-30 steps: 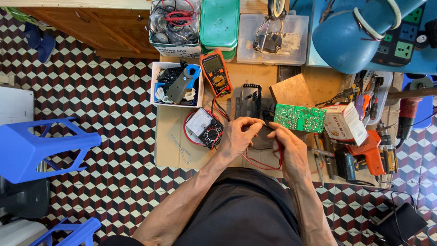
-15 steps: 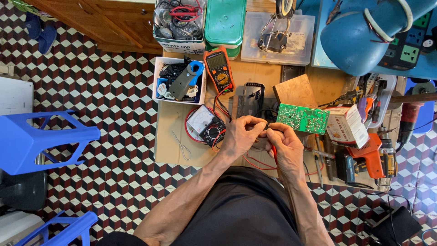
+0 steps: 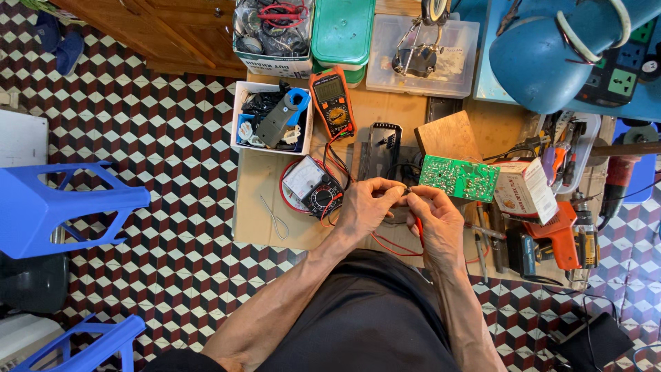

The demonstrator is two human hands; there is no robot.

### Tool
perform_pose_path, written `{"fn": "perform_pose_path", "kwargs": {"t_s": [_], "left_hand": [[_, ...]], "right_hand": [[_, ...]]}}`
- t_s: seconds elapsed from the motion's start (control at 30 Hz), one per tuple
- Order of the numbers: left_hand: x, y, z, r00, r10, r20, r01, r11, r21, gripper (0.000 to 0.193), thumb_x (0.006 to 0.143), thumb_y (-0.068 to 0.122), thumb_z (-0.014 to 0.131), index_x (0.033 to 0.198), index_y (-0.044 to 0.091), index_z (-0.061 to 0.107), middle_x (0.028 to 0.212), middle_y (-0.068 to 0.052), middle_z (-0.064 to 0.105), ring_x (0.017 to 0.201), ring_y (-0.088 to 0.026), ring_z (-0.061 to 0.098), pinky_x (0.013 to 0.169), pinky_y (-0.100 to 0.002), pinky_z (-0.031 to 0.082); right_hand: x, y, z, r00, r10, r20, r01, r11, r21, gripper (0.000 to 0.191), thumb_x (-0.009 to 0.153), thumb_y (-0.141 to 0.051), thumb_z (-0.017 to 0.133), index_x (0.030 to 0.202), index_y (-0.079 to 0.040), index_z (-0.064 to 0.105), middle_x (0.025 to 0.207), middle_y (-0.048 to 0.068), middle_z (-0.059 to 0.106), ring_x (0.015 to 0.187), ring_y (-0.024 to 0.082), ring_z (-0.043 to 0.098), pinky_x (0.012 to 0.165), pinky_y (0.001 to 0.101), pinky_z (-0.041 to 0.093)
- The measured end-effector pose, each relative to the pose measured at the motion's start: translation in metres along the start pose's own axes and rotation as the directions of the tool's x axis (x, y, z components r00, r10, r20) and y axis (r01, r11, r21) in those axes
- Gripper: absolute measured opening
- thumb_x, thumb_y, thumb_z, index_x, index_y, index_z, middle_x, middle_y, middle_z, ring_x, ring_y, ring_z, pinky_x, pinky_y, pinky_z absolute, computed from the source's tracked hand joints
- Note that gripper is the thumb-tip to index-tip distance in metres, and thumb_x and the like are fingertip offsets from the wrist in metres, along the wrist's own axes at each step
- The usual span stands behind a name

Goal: The person tests a green circuit board at a workbench, touching multimeter probes to points on the board and handling its wires. They then use a hot air gun to heat the board, reposition it, and finally hold a magnifying lamp over the board to view it closely.

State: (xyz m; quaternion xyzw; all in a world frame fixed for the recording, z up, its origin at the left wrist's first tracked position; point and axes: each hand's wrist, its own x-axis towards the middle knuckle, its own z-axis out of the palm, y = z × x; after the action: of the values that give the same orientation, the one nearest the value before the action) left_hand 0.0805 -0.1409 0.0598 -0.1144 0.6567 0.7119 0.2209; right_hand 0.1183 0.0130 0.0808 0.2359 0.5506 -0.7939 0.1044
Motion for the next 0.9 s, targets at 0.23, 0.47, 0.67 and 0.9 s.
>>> {"fn": "perform_pose_path", "kwargs": {"t_s": [0.23, 0.47, 0.67, 0.9], "left_hand": [[0.006, -0.003, -0.005, 0.999, 0.035, -0.001, -0.035, 0.995, 0.089, 0.034, 0.094, 0.027, 0.069, 0.110, -0.002, 0.076, 0.093, -0.009, 0.079, 0.075, -0.012, 0.073, 0.060, -0.025, 0.061], [0.000, -0.005, -0.011, 0.998, 0.067, 0.019, -0.068, 0.997, 0.034, 0.035, 0.094, 0.027, 0.068, 0.112, -0.003, 0.075, 0.095, -0.010, 0.079, 0.078, -0.011, 0.074, 0.061, -0.025, 0.062], [-0.005, -0.006, -0.015, 0.998, 0.061, 0.014, -0.062, 0.996, 0.058, 0.035, 0.094, 0.026, 0.068, 0.111, -0.003, 0.075, 0.095, -0.010, 0.079, 0.075, -0.013, 0.073, 0.060, -0.026, 0.062], [-0.016, -0.011, -0.019, 0.998, 0.059, 0.019, -0.061, 0.996, 0.068, 0.034, 0.095, 0.027, 0.068, 0.112, -0.001, 0.076, 0.096, -0.008, 0.079, 0.078, -0.012, 0.074, 0.061, -0.026, 0.062]], "right_hand": [[0.006, 0.000, 0.004, 1.000, -0.011, -0.015, 0.011, 1.000, -0.009, 0.020, 0.099, -0.009, 0.068, 0.116, 0.000, 0.066, 0.095, 0.009, 0.074, 0.066, 0.006, 0.058, 0.051, 0.0165, 0.043], [0.005, 0.002, 0.003, 1.000, -0.016, 0.009, 0.016, 1.000, -0.006, 0.019, 0.098, -0.008, 0.068, 0.115, 0.001, 0.066, 0.096, 0.011, 0.074, 0.066, 0.007, 0.059, 0.051, 0.0172, 0.043], [0.002, 0.006, 0.003, 0.999, -0.028, 0.031, 0.029, 1.000, -0.011, 0.020, 0.098, -0.008, 0.068, 0.115, 0.001, 0.066, 0.097, 0.012, 0.074, 0.066, 0.008, 0.058, 0.050, 0.0173, 0.042], [-0.008, 0.011, 0.004, 0.999, -0.030, 0.038, 0.031, 0.999, -0.024, 0.020, 0.098, -0.008, 0.068, 0.115, 0.002, 0.066, 0.096, 0.013, 0.074, 0.065, 0.008, 0.058, 0.050, 0.0176, 0.042]]}}
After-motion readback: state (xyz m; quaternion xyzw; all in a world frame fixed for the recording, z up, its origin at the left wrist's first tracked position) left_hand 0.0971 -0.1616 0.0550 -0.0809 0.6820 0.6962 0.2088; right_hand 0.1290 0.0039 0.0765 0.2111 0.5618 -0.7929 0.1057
